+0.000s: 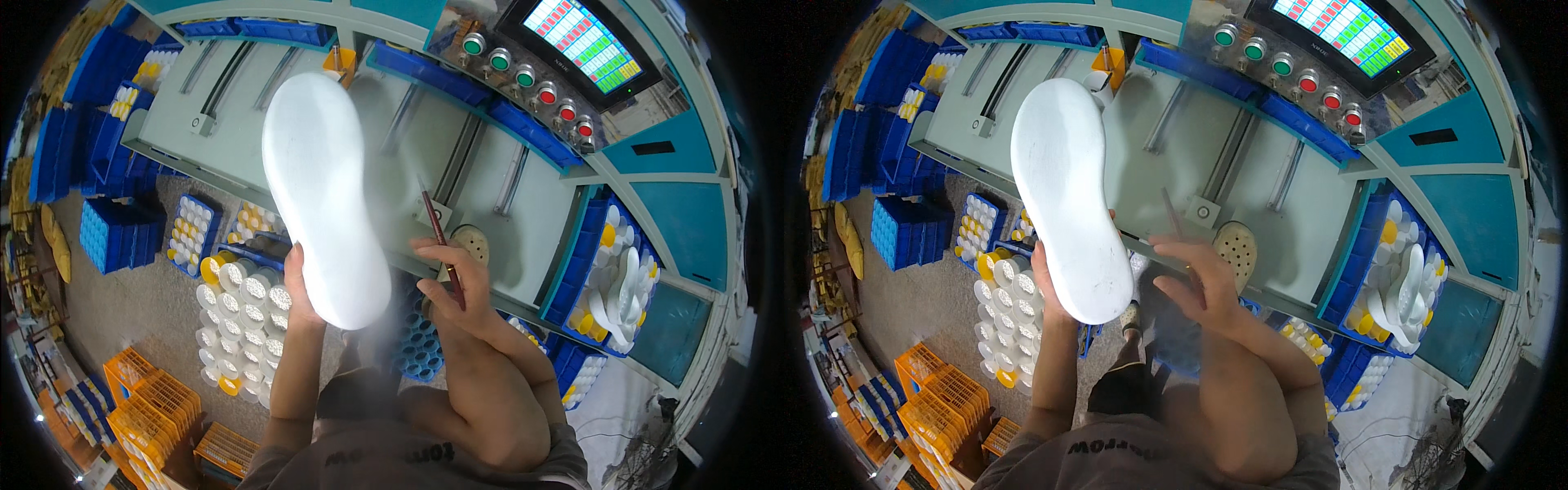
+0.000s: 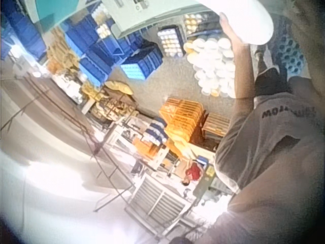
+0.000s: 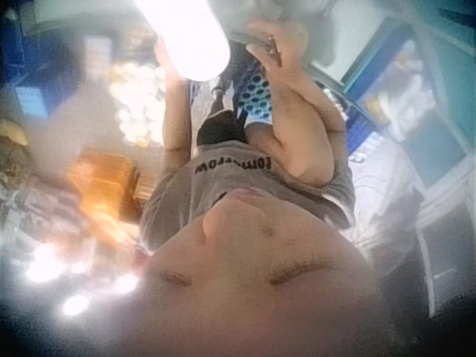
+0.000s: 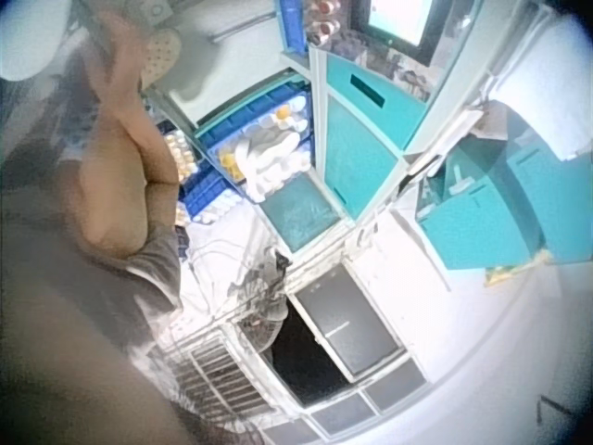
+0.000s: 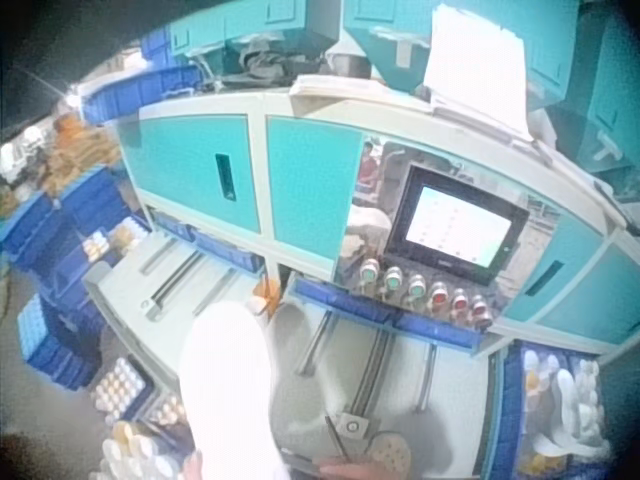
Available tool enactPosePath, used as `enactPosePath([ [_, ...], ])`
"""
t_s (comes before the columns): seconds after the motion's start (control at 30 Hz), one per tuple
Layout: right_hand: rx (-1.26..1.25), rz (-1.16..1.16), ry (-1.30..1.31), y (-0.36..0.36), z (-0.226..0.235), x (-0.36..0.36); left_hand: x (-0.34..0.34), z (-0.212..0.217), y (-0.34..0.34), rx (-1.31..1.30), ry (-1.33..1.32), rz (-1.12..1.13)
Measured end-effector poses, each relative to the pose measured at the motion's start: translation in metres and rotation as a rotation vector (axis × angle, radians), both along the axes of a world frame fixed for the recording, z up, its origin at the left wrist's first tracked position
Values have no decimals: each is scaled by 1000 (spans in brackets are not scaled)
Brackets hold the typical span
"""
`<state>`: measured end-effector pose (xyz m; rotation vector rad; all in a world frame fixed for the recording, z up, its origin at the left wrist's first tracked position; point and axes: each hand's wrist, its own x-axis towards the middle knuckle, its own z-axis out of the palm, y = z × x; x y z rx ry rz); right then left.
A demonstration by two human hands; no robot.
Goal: The person repeatedly picks up white slipper-like footwear, uses a red pen to mark or point at features on the soles, and interacts with a touchscreen control panel. They stack inspected items and place them into blue and yellow crates. The person also walks through the warehouse area carrying stacks of the footwear.
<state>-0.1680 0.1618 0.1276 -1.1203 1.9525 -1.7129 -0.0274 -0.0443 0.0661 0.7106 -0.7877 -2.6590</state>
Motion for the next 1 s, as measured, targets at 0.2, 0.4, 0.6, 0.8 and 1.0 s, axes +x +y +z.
enactPosePath([
  [0.2,2,68,-13,0,2,1,-13,23,11,-150,-114,0],
  [0.4,-9,84,-472,-19,0,12,-25,34,17,-256,-56,18],
  [0.6,109,108,-722,-27,-2,13,-32,38,21,-144,-108,121],
  [0.8,-2,177,-747,-21,-8,7,-26,41,25,-298,-54,108],
  [1.0,-183,211,-927,-16,-13,11,-28,43,13,-159,40,88],
])
